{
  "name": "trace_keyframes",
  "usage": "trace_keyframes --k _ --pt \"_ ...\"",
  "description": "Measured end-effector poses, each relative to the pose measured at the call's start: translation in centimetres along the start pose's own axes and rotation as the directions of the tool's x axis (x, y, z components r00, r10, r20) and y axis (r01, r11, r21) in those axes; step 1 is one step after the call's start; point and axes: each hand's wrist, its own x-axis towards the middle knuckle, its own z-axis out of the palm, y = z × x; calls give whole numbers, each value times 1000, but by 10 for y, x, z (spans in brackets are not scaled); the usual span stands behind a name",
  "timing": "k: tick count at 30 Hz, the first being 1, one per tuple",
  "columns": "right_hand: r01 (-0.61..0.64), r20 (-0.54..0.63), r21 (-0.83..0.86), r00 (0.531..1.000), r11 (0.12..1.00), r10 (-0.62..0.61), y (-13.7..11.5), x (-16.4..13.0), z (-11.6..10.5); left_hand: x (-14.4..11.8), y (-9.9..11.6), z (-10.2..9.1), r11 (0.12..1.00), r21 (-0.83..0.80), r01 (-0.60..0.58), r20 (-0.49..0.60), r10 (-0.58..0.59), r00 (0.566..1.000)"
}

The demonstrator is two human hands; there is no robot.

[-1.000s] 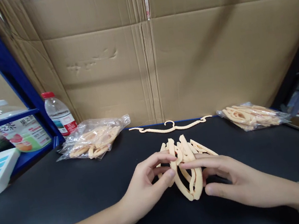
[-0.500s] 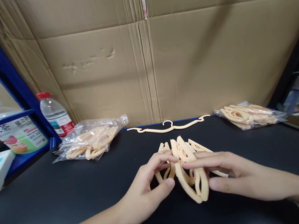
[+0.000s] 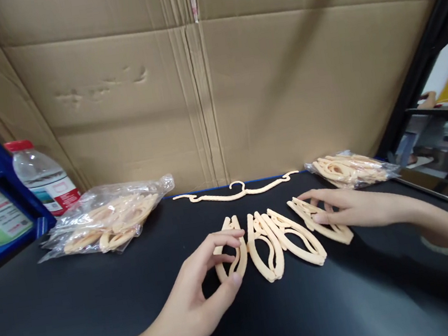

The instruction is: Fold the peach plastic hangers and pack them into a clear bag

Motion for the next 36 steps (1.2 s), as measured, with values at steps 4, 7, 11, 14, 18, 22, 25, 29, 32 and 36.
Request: trace_keyframes --k 4,7,11,14,18,22,25,29,32,36 --pt "-90 63 -100 993 991 96 -6 -10 0 -2 2 2 980 188 -60 -29 66 997" --pt "-24 43 -157 999 987 31 -12 -21 4 -6 5 7 923 357 -144 41 138 990" --pt "100 117 -154 990 983 -82 -32 -34 22 -13 10 14 799 572 -185 153 117 981" --pt "125 163 -148 982 981 -100 -55 -36 41 -17 11 17 731 650 -207 201 97 975" --pt "62 127 -203 991 977 -37 -74 -24 63 -15 6 16 671 716 -191 226 37 974" --pt "66 45 -218 997 974 -58 -67 -3 78 -3 -3 8 642 755 -134 204 -36 978" --pt "84 -74 -210 992 974 -102 -58 7 85 6 -9 2 648 753 -119 205 -59 977" --pt "376 -314 -123 863 918 -396 -65 2 79 8 -11 -2 658 743 -122 193 -36 980" --pt "778 -370 61 600 625 -710 -94 -9 63 7 -13 -3 665 734 -137 196 -13 981" --pt "803 -158 311 571 508 -806 -126 -22 50 5 -19 -4 652 743 -152 188 15 982"
